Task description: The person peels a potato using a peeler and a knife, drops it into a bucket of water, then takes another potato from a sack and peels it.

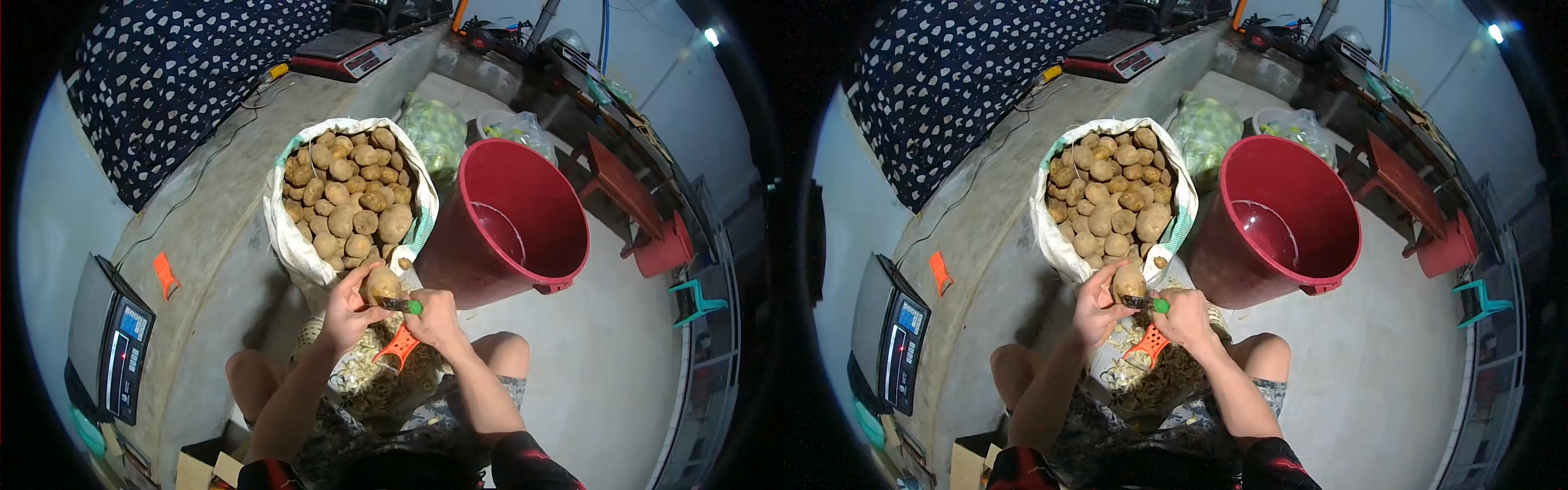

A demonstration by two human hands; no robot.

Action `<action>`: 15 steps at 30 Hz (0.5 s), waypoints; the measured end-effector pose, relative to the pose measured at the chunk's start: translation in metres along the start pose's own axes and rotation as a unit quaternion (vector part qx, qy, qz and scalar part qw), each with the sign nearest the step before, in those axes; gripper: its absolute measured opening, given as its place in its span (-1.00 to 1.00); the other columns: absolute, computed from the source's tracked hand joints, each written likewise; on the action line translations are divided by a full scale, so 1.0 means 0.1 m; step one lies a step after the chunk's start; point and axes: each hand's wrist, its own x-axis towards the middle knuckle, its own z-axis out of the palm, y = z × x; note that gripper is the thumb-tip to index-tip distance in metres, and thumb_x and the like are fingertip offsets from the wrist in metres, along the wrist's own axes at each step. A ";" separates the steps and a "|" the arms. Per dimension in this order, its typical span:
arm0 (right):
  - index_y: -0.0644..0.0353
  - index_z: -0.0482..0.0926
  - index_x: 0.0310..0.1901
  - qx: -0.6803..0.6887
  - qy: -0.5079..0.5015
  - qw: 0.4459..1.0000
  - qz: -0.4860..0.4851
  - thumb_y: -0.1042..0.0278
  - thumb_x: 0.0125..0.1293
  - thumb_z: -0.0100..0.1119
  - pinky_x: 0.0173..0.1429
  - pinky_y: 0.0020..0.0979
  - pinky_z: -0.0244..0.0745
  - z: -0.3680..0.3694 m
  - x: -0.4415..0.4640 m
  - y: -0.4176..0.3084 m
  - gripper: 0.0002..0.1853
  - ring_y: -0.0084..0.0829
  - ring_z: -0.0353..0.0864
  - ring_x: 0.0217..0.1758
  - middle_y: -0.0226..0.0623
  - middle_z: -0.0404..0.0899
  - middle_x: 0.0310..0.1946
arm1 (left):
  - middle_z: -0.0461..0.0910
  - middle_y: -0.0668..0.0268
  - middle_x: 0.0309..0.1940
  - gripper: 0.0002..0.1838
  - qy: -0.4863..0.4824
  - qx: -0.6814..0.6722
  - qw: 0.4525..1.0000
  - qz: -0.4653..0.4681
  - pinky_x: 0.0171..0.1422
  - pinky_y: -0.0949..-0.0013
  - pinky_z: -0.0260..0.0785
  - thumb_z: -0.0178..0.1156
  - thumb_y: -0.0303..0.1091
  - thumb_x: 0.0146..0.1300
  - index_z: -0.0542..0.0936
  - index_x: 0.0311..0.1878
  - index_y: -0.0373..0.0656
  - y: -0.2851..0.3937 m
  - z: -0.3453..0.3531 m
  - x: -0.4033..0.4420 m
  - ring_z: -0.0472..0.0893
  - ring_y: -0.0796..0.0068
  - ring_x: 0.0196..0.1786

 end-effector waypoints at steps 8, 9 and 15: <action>0.26 0.59 -0.56 -0.017 0.011 0.999 -0.037 0.27 0.16 0.22 -0.30 -0.07 0.51 -0.02 0.03 -0.05 -0.75 0.04 0.60 -0.47 -0.03 0.59 -0.56 | 0.44 0.12 0.20 -0.17 0.069 0.047 0.996 0.021 0.23 0.34 0.49 0.31 -0.84 -0.09 0.27 0.33 -0.31 -0.13 -0.06 -0.04 0.56 0.36 0.17; 0.26 0.59 -0.56 -0.024 0.007 0.999 -0.038 0.28 0.15 0.22 -0.30 -0.09 0.53 -0.02 0.03 -0.06 -0.76 0.04 0.61 -0.46 -0.02 0.59 -0.55 | 0.45 0.12 0.19 -0.17 0.065 0.055 0.996 0.011 0.22 0.34 0.49 0.32 -0.83 -0.09 0.27 0.33 -0.31 -0.13 -0.08 -0.04 0.56 0.37 0.18; 0.27 0.64 -0.47 -0.077 0.002 0.997 0.027 0.31 0.06 0.18 -0.23 -0.06 0.56 -0.05 0.10 0.11 -0.82 0.10 0.62 -0.41 0.08 0.59 -0.54 | 0.45 0.11 0.17 -0.20 0.048 0.078 0.996 -0.015 0.24 0.31 0.48 0.39 -0.75 -0.05 0.27 0.30 -0.34 -0.07 -0.06 -0.07 0.54 0.36 0.20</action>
